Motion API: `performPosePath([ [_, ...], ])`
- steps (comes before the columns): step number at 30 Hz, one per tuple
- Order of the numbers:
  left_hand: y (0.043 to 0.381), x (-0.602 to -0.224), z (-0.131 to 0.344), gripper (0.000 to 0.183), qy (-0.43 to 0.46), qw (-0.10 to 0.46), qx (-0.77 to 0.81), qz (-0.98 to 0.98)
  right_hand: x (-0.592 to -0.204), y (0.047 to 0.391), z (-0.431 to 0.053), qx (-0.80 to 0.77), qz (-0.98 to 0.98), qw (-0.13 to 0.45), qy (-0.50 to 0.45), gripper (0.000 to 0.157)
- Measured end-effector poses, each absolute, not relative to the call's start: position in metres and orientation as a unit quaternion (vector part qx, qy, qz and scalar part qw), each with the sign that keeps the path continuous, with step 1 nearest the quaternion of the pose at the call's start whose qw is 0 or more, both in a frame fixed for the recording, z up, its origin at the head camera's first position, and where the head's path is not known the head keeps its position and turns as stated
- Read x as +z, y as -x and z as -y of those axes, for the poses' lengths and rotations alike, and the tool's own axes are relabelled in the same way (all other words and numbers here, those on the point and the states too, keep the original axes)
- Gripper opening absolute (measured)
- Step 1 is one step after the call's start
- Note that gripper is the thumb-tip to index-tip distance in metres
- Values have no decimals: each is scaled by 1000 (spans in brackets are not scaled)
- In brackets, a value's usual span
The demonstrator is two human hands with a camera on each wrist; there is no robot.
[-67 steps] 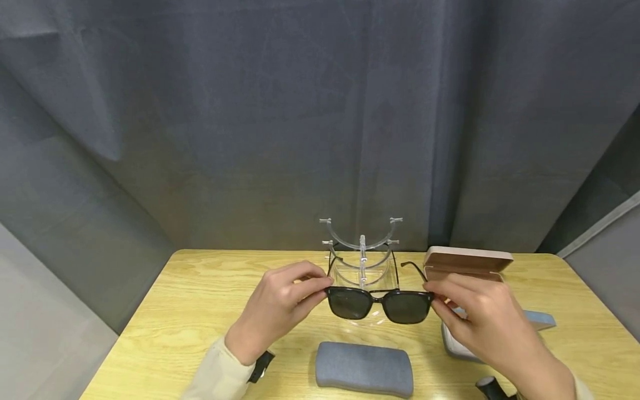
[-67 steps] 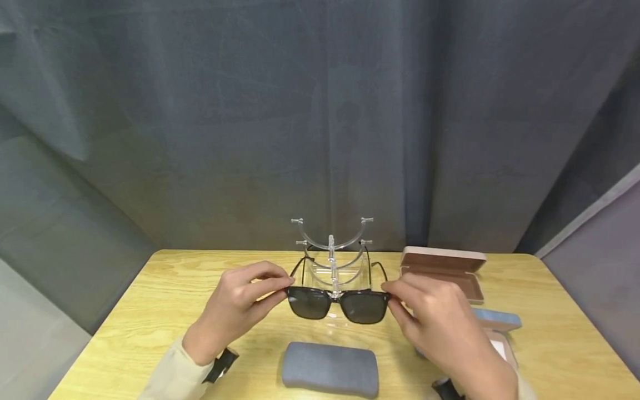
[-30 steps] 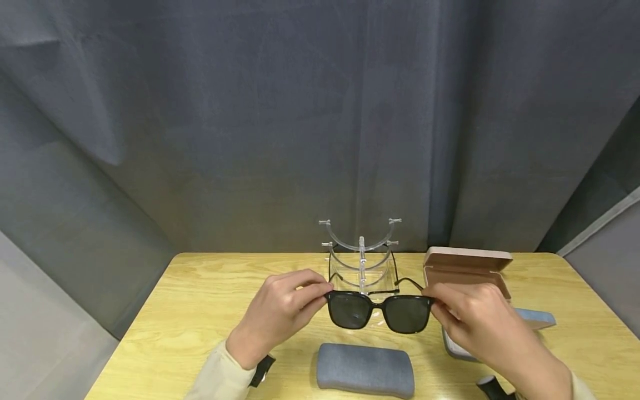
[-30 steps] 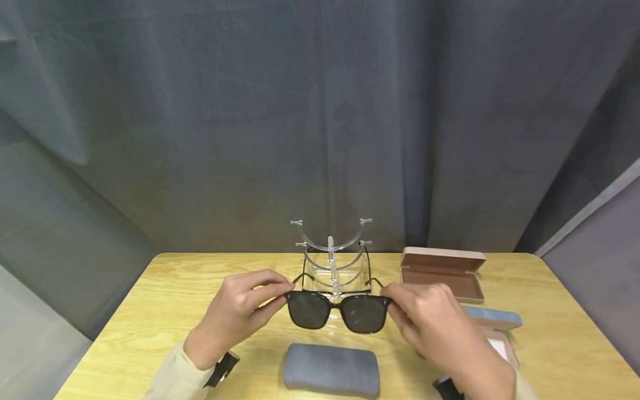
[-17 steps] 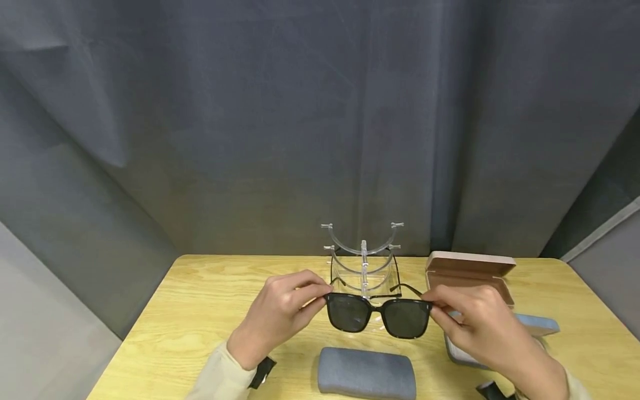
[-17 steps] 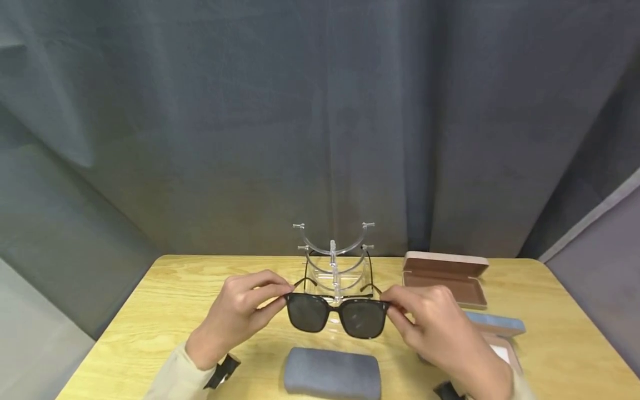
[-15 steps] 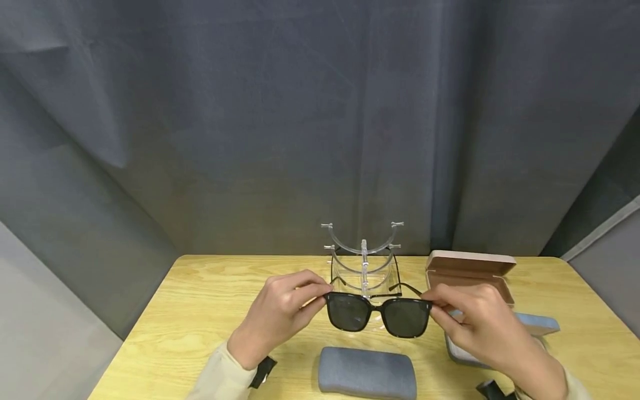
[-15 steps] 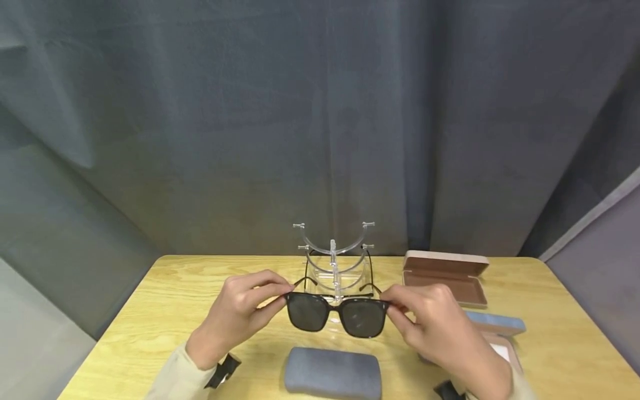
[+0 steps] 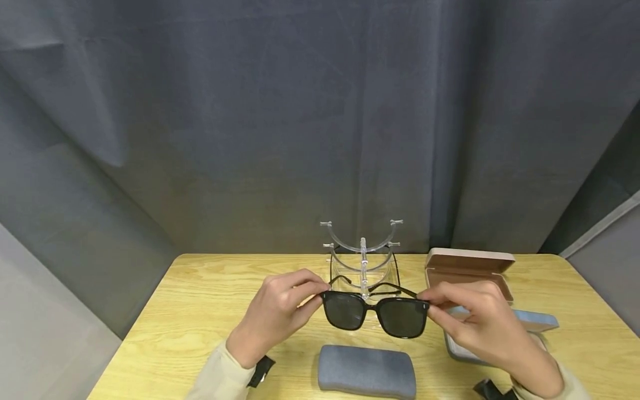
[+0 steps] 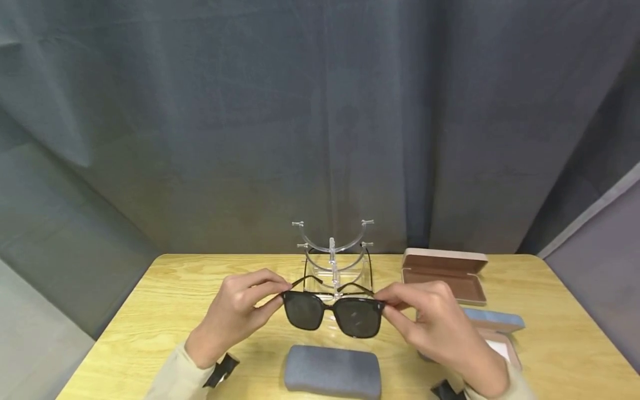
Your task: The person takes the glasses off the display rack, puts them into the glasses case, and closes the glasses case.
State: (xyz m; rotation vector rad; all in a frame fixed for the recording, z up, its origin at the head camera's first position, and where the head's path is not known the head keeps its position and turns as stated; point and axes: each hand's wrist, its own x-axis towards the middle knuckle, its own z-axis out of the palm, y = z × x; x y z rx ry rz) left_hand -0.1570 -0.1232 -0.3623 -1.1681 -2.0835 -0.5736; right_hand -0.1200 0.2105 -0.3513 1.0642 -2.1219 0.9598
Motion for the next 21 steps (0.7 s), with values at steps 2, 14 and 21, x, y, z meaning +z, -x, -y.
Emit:
performPosePath([
  [2,158,-362,124,22,451,343,-219,794,-352,121,-211,356,796,293,-392,20],
  [14,155,-362,119,18,452,329,-202,804,-360,126,-211,301,809,337,-377,22],
  [21,154,-363,120,19,448,331,-209,803,-360,124,-208,341,813,302,-363,48],
])
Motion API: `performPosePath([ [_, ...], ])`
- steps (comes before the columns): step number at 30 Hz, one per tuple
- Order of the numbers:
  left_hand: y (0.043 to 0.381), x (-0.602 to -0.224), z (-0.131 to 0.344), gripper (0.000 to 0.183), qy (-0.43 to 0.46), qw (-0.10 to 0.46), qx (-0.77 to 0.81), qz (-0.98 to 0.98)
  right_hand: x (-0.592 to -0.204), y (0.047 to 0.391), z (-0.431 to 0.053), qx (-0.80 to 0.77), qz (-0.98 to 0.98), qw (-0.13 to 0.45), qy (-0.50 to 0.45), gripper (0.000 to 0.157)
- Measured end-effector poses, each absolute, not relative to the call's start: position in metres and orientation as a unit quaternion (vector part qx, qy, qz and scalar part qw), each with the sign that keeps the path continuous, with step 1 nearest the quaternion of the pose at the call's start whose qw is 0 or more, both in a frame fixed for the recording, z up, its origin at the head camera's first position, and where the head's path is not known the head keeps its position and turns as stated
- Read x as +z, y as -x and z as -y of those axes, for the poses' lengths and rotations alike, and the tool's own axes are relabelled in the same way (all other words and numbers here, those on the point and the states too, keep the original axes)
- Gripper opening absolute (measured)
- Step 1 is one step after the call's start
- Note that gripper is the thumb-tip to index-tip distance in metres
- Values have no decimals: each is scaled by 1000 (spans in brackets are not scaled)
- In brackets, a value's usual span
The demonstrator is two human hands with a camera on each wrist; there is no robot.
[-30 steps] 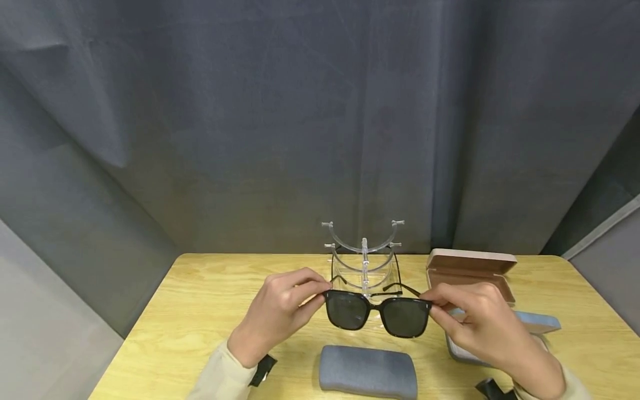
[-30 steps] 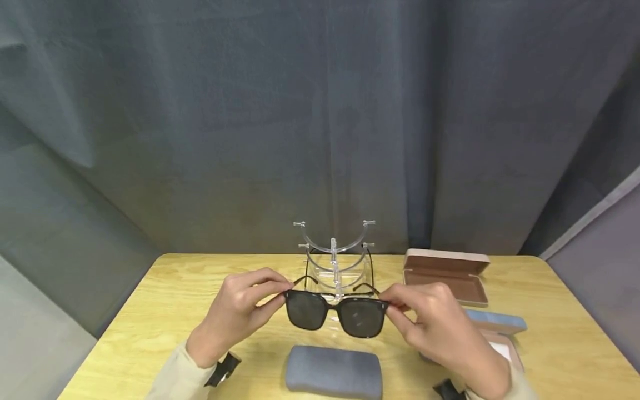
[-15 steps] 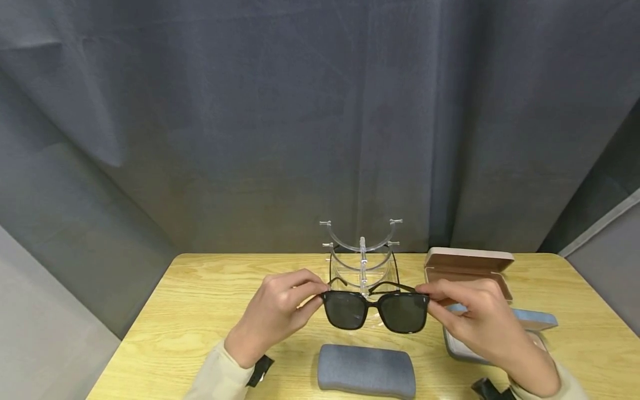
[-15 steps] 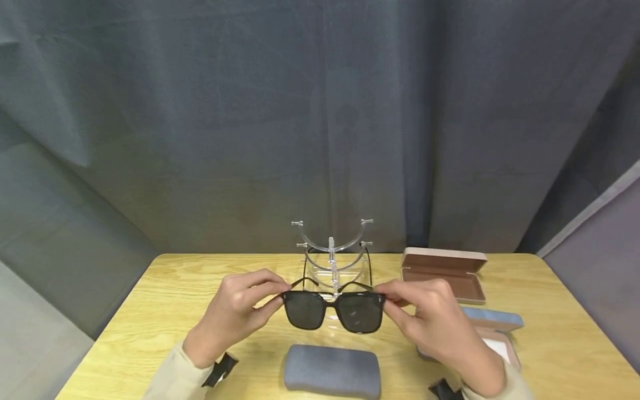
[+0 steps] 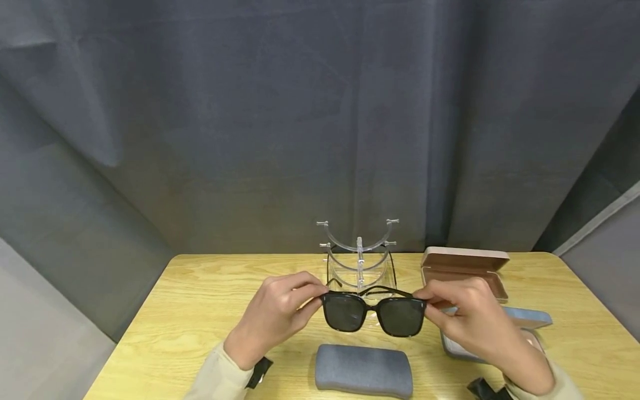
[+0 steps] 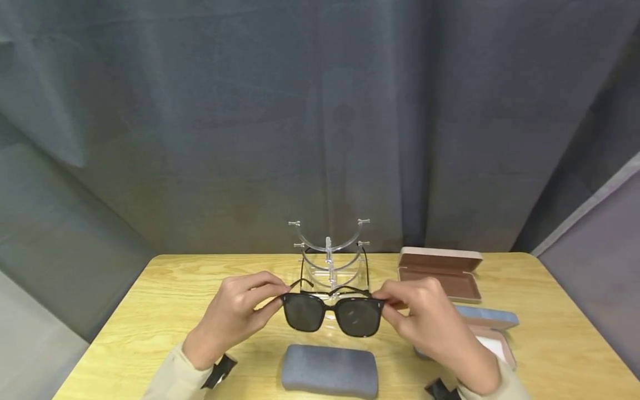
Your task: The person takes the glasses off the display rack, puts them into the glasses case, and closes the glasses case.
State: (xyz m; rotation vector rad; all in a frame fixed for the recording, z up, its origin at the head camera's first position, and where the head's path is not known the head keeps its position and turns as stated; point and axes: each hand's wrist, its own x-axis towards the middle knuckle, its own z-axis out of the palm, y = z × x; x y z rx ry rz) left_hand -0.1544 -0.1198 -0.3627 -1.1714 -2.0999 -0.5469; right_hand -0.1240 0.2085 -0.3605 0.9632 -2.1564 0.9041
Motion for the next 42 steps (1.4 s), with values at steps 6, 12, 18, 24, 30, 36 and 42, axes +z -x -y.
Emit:
performPosePath([
  [6,155,-363,121,22,459,346,-215,790,-356,121,-206,402,792,269,-372,54],
  [12,157,-367,121,24,463,360,-215,781,-356,121,-206,470,767,220,-378,52],
  [18,157,-367,121,24,461,359,-221,781,-362,127,-205,584,664,157,-439,49],
  [24,158,-367,120,24,471,363,-227,771,-370,131,-205,641,597,116,-468,49],
  [30,157,-367,118,23,475,347,-232,775,-363,125,-205,613,644,115,-443,49],
  [36,155,-370,117,20,463,302,-230,801,-353,119,-208,508,721,161,-443,52],
  [42,154,-368,116,20,475,283,-245,797,-351,122,-216,470,702,212,-491,49],
])
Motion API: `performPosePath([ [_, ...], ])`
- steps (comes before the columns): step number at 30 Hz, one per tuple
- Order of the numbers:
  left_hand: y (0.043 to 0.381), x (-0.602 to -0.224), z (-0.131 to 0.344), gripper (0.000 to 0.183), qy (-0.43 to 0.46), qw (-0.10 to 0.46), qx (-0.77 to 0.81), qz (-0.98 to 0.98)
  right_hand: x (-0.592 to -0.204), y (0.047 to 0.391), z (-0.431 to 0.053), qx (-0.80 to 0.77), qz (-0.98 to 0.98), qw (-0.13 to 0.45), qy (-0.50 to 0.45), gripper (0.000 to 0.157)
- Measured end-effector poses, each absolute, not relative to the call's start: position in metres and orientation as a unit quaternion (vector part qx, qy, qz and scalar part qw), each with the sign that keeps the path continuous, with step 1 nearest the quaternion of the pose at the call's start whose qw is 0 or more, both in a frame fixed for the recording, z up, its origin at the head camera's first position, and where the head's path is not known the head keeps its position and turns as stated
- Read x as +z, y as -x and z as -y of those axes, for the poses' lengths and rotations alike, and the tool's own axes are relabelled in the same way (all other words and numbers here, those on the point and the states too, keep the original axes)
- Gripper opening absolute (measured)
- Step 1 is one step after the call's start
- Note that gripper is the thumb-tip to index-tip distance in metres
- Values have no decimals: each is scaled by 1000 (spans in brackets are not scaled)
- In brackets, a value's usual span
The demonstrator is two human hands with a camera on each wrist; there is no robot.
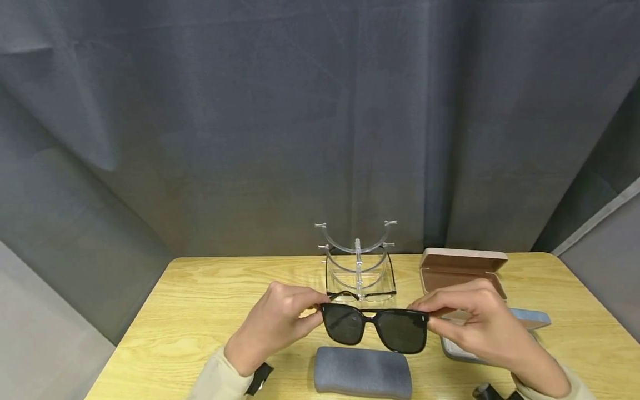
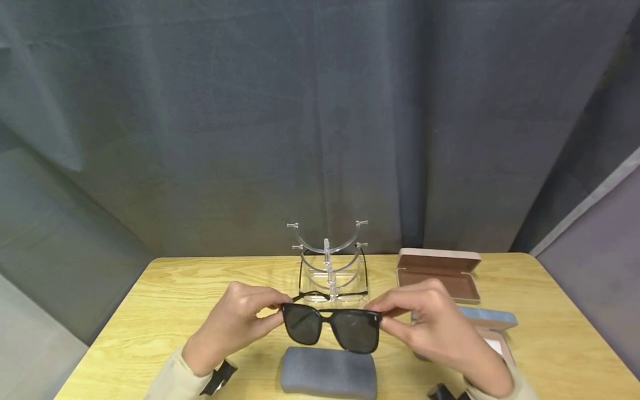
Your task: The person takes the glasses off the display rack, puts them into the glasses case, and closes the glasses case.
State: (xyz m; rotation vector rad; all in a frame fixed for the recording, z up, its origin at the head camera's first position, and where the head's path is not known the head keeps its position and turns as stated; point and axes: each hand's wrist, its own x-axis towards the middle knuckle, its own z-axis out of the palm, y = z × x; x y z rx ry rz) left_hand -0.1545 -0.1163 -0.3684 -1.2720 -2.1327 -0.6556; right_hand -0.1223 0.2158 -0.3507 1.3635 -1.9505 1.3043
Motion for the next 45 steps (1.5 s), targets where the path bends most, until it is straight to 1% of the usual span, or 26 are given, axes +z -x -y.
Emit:
performPosePath([
  [2,154,-368,117,20,479,279,-249,794,-352,123,-217,471,702,211,-491,41],
  [7,151,-366,117,18,483,265,-273,788,-356,125,-217,499,690,201,-484,30],
  [12,150,-364,117,19,501,262,-301,768,-358,128,-217,524,669,200,-487,33],
  [17,152,-362,117,19,516,278,-315,747,-356,127,-218,548,673,181,-463,49],
  [19,152,-362,117,19,516,281,-320,743,-355,127,-218,554,675,172,-456,52],
  [21,152,-362,116,18,517,277,-335,738,-355,128,-218,557,674,171,-455,53],
  [27,152,-361,116,25,522,249,-409,705,-362,133,-219,554,691,171,-431,59],
  [30,151,-361,117,28,511,226,-459,690,-368,137,-218,562,675,179,-443,54],
  [34,149,-362,116,26,482,196,-530,670,-375,142,-214,571,653,179,-463,45],
  [38,147,-363,114,22,459,165,-593,641,-379,142,-210,574,653,173,-464,47],
  [40,147,-364,113,20,450,154,-619,625,-380,142,-208,576,648,174,-467,45],
  [45,145,-366,110,15,450,148,-658,586,-381,141,-205,584,640,175,-467,40],
])
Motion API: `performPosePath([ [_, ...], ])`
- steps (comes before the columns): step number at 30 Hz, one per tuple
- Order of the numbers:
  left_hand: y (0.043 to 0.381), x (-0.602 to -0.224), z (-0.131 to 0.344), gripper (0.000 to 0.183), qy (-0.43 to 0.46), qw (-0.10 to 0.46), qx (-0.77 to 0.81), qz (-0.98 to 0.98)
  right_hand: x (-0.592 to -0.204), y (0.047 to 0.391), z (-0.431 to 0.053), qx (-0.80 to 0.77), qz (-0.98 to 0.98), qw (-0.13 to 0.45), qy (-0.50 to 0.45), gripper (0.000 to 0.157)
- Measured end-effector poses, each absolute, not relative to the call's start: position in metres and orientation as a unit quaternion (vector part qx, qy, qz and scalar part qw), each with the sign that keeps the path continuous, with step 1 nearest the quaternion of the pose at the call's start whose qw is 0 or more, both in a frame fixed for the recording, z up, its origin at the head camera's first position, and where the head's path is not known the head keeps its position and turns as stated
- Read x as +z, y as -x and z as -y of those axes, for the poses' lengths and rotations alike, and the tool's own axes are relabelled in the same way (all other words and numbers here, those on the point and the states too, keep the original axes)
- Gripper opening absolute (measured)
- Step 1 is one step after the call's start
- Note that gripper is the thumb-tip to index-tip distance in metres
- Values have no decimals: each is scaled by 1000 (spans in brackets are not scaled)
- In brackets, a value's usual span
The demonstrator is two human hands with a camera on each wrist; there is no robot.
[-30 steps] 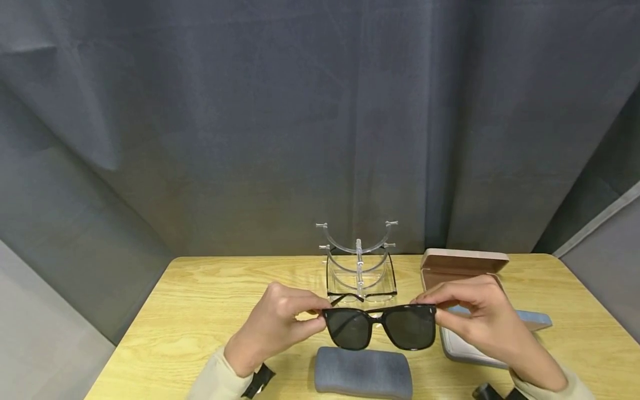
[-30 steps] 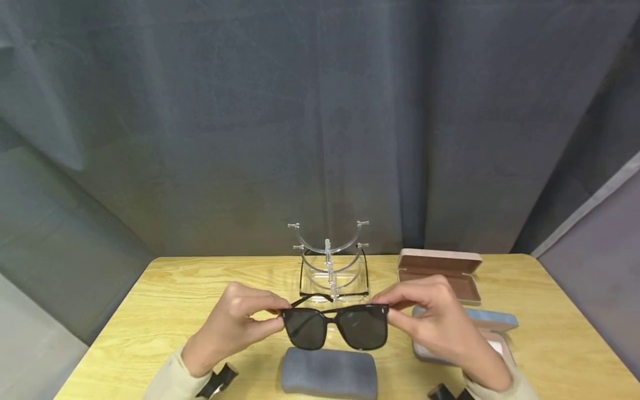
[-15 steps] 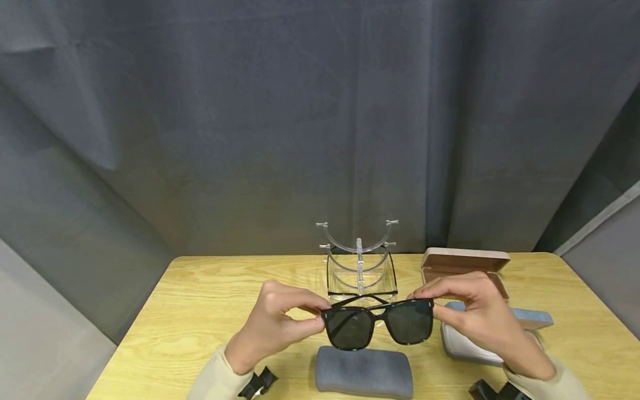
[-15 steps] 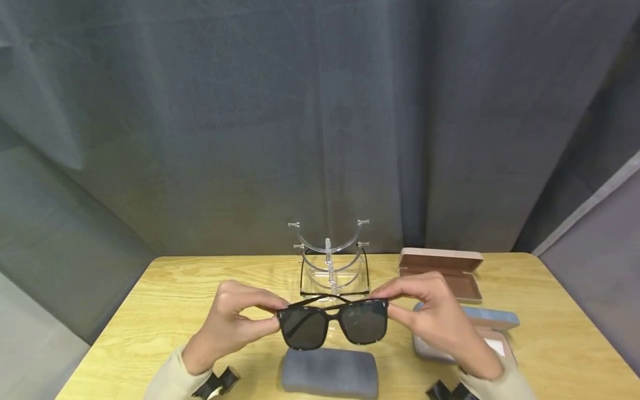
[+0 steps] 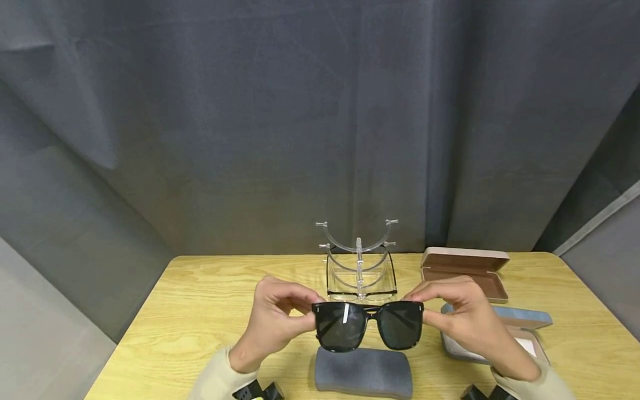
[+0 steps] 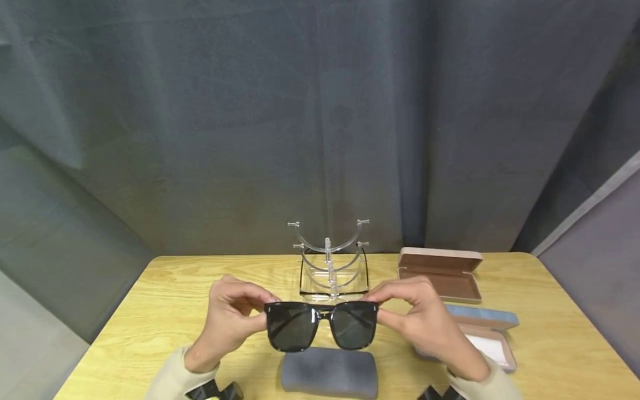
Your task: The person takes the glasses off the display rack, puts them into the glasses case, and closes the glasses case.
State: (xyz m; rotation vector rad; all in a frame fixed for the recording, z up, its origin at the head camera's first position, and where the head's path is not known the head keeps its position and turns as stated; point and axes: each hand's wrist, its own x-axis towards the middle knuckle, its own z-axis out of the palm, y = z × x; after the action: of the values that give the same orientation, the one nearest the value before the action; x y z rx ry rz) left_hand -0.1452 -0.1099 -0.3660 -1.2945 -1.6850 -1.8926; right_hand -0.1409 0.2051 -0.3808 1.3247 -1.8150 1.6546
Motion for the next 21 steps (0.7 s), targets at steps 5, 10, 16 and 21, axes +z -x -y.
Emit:
performPosePath([
  [5,144,-369,106,14,441,136,-687,562,-380,141,-205,580,646,180,-463,40],
  [10,146,-374,105,16,417,126,-663,609,-379,140,-214,557,670,187,-454,41],
  [16,154,-382,103,17,411,144,-564,702,-383,126,-236,478,767,183,-387,50],
  [21,158,-384,92,15,405,140,-497,755,-394,117,-251,449,795,193,-360,51],
])
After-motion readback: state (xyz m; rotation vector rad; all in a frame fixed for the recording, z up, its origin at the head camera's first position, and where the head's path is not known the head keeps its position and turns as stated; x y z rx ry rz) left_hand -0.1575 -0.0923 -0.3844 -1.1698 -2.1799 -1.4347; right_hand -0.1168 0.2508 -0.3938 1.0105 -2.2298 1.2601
